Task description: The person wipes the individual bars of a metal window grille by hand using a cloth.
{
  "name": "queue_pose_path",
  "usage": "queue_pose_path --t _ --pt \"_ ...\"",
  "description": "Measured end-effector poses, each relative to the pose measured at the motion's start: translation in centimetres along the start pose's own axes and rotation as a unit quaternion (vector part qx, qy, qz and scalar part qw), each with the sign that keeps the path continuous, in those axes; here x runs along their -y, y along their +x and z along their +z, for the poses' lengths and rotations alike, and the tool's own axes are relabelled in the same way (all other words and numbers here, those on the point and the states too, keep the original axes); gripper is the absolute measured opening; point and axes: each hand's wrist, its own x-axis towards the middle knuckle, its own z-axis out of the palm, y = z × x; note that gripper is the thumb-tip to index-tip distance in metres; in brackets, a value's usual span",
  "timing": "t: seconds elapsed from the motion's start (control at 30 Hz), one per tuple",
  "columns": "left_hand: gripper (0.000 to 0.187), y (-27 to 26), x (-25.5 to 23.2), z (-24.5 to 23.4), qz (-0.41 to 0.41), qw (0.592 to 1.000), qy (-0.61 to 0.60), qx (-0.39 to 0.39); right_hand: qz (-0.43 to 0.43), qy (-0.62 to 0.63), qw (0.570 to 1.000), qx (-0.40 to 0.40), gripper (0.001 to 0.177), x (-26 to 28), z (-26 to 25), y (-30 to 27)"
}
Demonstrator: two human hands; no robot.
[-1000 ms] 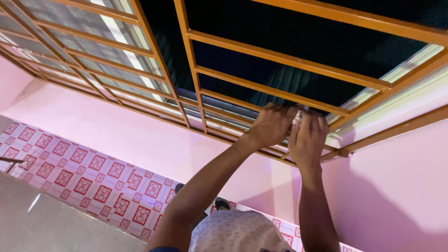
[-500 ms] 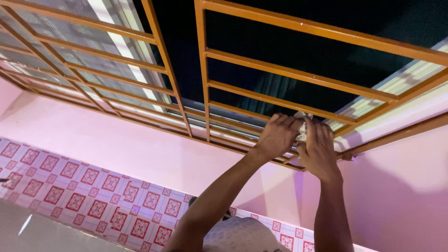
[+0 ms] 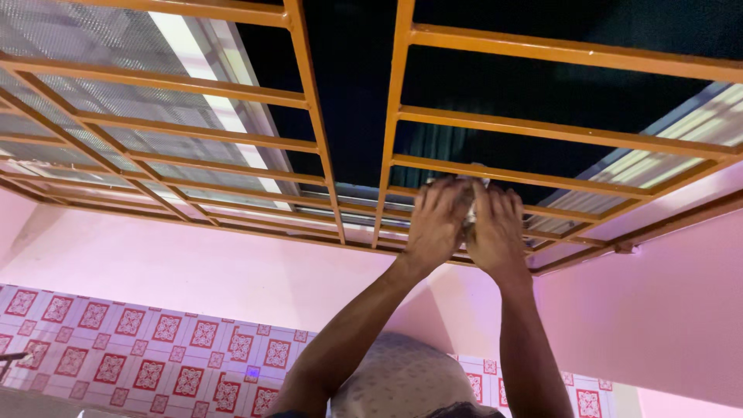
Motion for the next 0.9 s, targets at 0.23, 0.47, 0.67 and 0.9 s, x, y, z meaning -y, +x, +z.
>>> queue_pose_path --t 0.23,0.47,0.67,0.9 --pt "0.055 -4.6 5.6 -5.5 -0.085 0.993 0.001 -0.083 -0.024 0.14 0.989 0.041 0.081 7.1 4.2 3.6" --pt "0.039 -3.4 8.0 -8.5 -0.123 0.968 -0.137 -0.168 0.109 0.331 0.933 -0.089 0.056 10.4 6.2 3.7" --pt "0.026 1.5 9.2 -6.6 -0.244 0.87 -0.417 -0.097 0.077 0.328 0.918 -0.209 0.043 8.3 9.2 5.2" --pt "0.035 -1.5 10.2 -3.6 -0.199 0.872 -0.437 -0.097 0.032 0.254 0.951 -0.172 0.037 6.6 12.4 3.5"
